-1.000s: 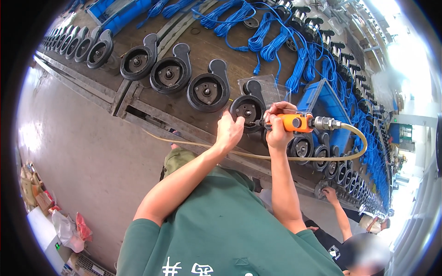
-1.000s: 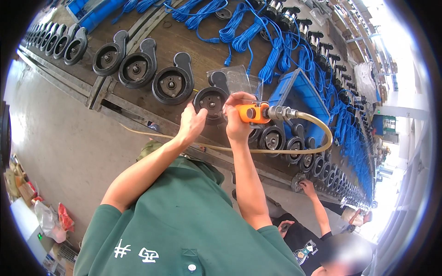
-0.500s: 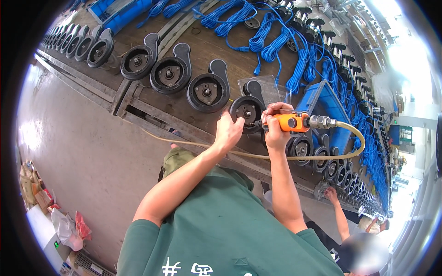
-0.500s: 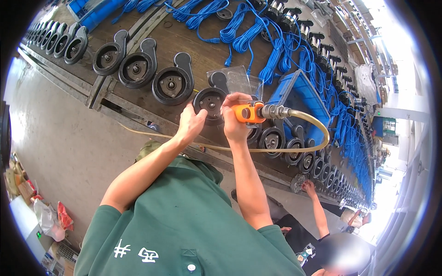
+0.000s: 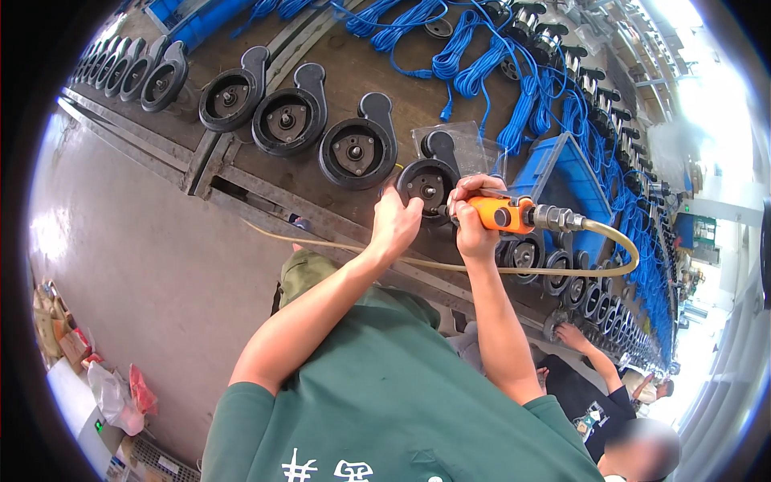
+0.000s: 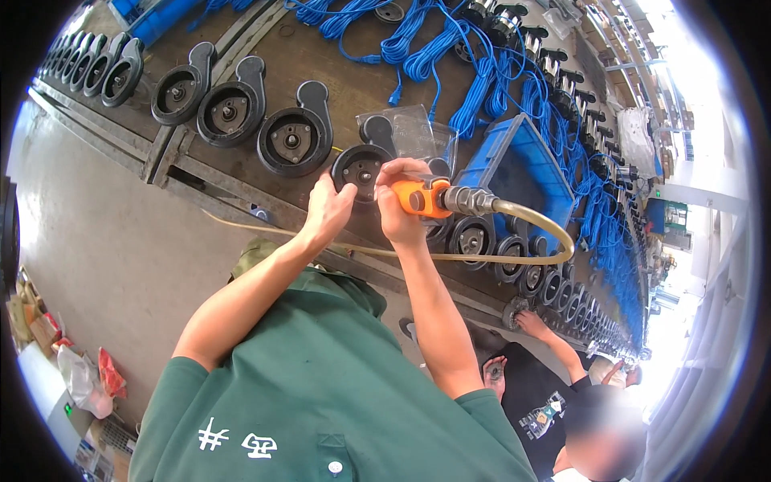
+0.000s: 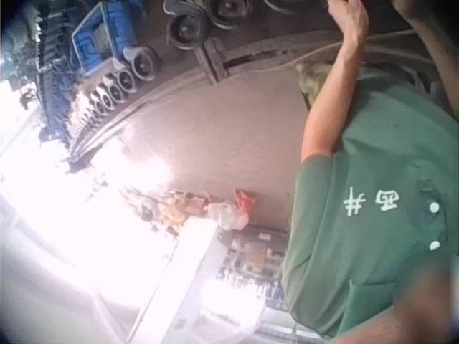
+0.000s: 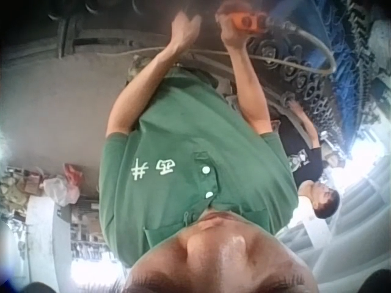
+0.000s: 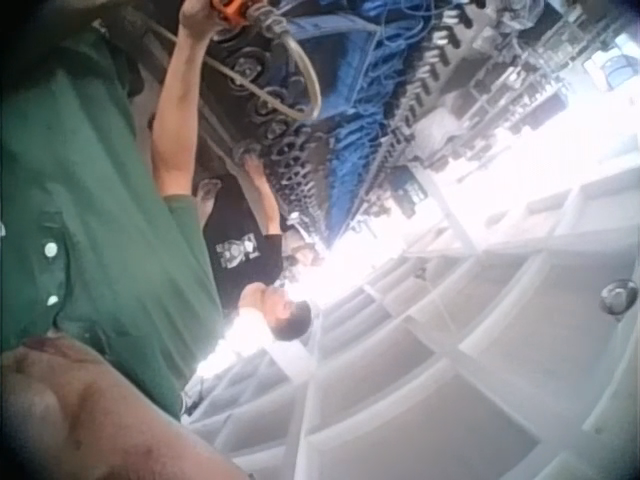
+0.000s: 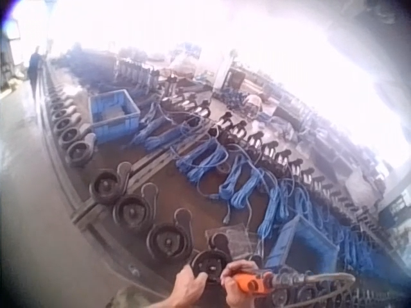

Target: The person assembles blower fan components at a workbench by picking up a circular metal plate, positioning it onto a fan housing, and securing it using a pneumatic screwdriver.

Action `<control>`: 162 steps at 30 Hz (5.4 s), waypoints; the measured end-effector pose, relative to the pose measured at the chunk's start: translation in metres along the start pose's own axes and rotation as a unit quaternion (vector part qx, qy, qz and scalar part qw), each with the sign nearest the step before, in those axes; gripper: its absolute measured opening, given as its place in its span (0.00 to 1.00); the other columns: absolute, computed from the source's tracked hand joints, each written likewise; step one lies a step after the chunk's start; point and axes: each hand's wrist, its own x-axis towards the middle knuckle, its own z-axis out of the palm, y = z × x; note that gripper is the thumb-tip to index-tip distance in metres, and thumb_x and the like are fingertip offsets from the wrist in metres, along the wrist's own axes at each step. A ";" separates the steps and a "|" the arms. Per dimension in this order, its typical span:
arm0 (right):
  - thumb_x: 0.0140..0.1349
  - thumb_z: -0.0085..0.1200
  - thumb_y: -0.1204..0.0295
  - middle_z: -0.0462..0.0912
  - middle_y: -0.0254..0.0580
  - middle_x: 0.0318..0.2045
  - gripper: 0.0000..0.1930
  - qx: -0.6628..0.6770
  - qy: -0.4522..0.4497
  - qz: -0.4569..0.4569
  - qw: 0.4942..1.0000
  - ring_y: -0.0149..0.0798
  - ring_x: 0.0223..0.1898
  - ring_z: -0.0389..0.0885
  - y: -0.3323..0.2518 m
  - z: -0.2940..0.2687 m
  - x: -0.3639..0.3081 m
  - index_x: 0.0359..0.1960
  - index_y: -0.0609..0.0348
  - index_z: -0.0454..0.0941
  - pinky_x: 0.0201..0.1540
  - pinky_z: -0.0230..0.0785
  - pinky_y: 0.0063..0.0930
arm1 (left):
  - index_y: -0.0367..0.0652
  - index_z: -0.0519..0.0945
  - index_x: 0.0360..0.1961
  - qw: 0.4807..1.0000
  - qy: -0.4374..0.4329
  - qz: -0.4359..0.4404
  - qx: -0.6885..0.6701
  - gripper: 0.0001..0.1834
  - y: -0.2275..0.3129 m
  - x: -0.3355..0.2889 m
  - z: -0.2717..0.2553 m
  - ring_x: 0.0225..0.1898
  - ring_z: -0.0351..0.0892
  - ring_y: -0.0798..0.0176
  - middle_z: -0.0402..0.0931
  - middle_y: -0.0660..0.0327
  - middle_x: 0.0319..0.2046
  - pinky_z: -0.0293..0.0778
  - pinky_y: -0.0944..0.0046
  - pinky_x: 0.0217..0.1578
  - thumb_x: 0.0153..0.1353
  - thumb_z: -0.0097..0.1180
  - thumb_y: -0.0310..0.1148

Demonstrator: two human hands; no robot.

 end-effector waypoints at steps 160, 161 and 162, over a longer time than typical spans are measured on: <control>0.49 0.47 0.87 0.75 0.48 0.32 0.17 0.082 0.356 -0.116 0.923 0.34 0.25 0.73 -0.058 -0.107 -0.087 0.42 0.64 0.70 0.29 0.71 0.24 | 0.43 0.84 0.44 0.729 -0.250 0.475 0.425 0.22 0.089 -0.016 0.060 0.53 0.67 0.44 0.74 0.53 0.49 0.67 0.47 0.55 0.45 0.71 0.32; 0.49 0.46 0.87 0.75 0.47 0.33 0.17 0.090 0.354 -0.110 0.924 0.33 0.26 0.74 -0.060 -0.107 -0.086 0.42 0.64 0.70 0.29 0.71 0.24 | 0.44 0.83 0.47 0.706 -0.255 0.474 0.460 0.26 0.084 -0.013 0.069 0.58 0.64 0.43 0.70 0.51 0.56 0.65 0.48 0.58 0.44 0.73 0.37; 0.49 0.46 0.87 0.75 0.47 0.33 0.17 0.085 0.351 -0.110 0.926 0.33 0.26 0.74 -0.061 -0.109 -0.085 0.42 0.64 0.69 0.30 0.71 0.24 | 0.45 0.82 0.49 0.703 -0.261 0.466 0.469 0.28 0.080 -0.012 0.074 0.61 0.61 0.41 0.67 0.50 0.61 0.63 0.47 0.60 0.43 0.73 0.37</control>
